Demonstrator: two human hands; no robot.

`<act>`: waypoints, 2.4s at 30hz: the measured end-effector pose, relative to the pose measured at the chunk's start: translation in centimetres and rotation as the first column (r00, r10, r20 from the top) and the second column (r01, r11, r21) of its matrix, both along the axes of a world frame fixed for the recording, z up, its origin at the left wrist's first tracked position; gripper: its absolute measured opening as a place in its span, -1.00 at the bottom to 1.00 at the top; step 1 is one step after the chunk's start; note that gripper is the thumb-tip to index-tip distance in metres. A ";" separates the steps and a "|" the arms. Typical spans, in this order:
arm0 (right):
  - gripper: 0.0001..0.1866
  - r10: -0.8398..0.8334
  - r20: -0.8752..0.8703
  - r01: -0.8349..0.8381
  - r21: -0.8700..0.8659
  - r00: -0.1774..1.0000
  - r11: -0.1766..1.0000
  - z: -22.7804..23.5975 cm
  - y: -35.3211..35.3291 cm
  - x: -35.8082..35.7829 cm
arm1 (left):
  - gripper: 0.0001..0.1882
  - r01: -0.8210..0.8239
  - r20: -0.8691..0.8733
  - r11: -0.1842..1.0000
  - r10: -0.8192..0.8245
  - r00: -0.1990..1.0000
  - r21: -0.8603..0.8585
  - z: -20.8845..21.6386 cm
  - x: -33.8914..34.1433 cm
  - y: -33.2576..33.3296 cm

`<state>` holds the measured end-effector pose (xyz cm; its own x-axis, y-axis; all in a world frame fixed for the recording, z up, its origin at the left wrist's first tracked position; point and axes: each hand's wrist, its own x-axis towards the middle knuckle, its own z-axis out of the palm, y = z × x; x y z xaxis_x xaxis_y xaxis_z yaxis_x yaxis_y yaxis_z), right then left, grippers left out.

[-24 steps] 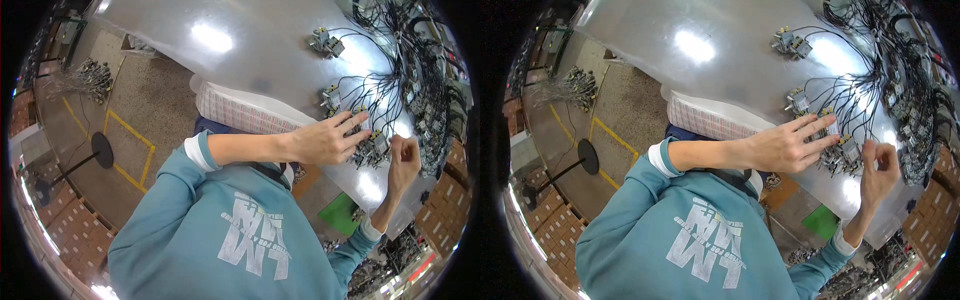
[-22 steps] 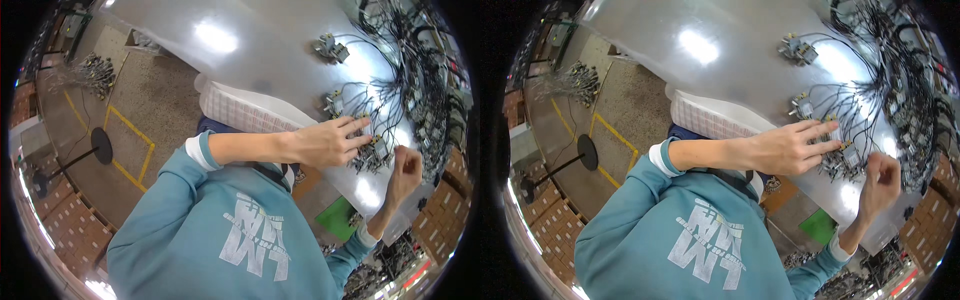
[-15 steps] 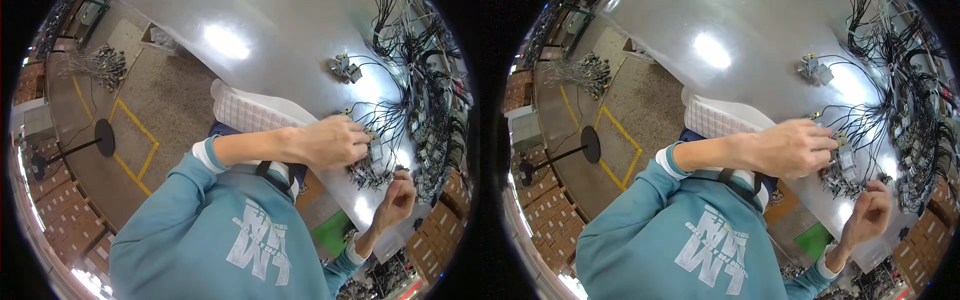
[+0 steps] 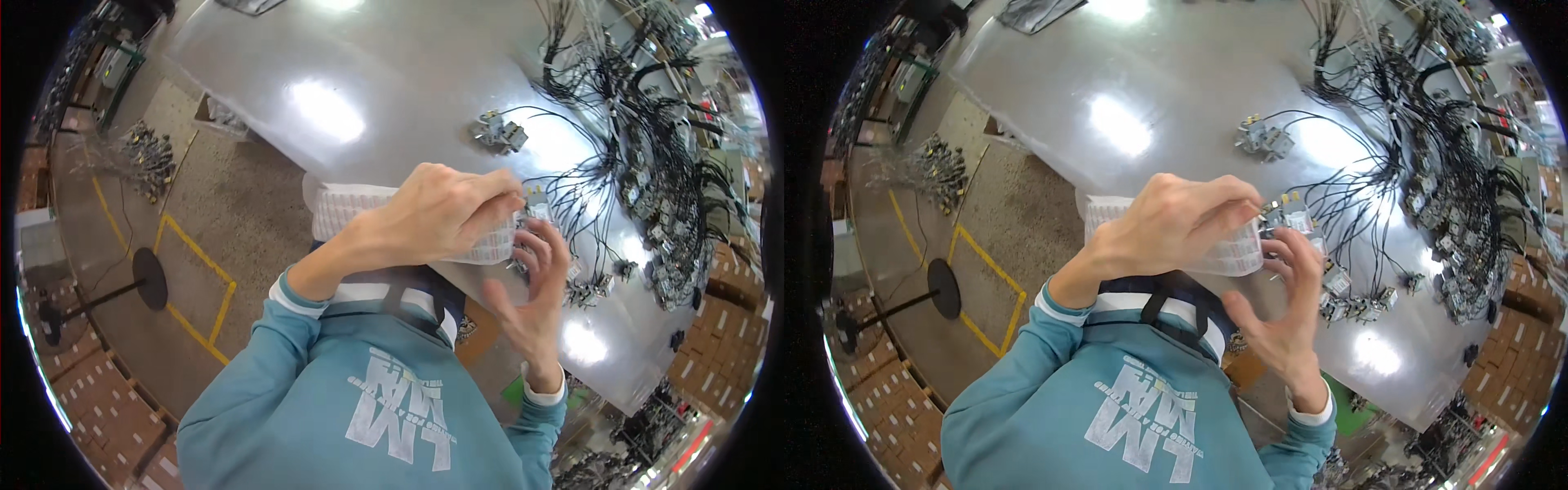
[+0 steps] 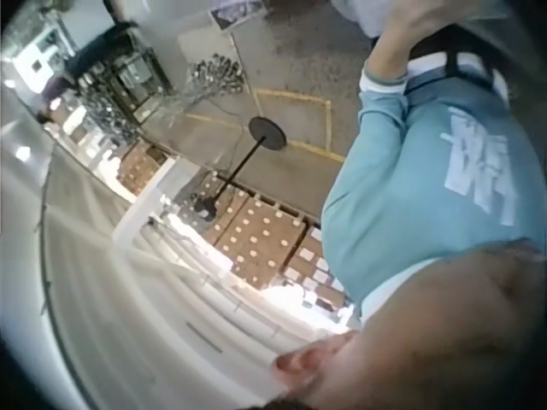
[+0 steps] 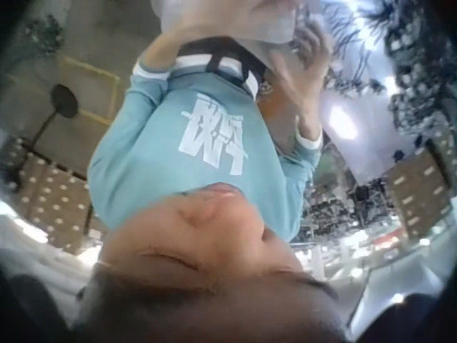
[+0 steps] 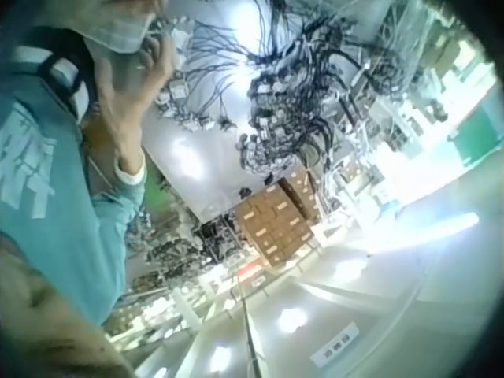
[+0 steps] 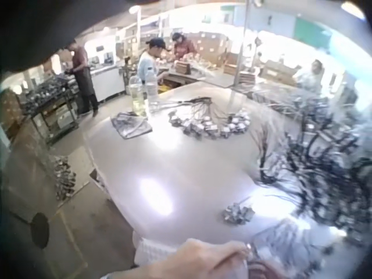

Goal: Applying labels to electronic components and organizing wire harnesses at a manual assembly station.

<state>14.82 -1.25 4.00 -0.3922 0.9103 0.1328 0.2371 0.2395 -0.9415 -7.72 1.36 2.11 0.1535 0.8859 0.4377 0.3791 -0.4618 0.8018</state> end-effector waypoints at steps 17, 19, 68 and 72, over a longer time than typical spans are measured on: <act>-0.77 0.031 -0.007 -0.031 -0.368 0.999 0.929 -5.3 -4.3 -8.1 | -0.69 0.017 0.039 0.909 -0.001 0.999 -0.416 -0.6 -9.6 -4.2; -0.79 0.031 0.021 -0.021 -0.363 0.999 0.932 -4.8 -5.0 -9.1 | -0.69 0.092 0.124 0.926 -0.050 0.991 -0.365 -1.1 -10.7 -5.0; -0.11 -0.136 0.285 0.081 0.198 0.949 0.977 2.9 4.4 2.3 | -0.73 -0.087 -0.198 0.958 0.033 0.980 -0.272 -3.2 -5.0 -0.3; -0.06 0.020 0.474 0.012 -0.063 0.881 0.998 4.0 4.3 11.6 | -0.71 0.001 -0.147 0.966 -0.040 0.988 -0.259 -3.7 -3.2 0.5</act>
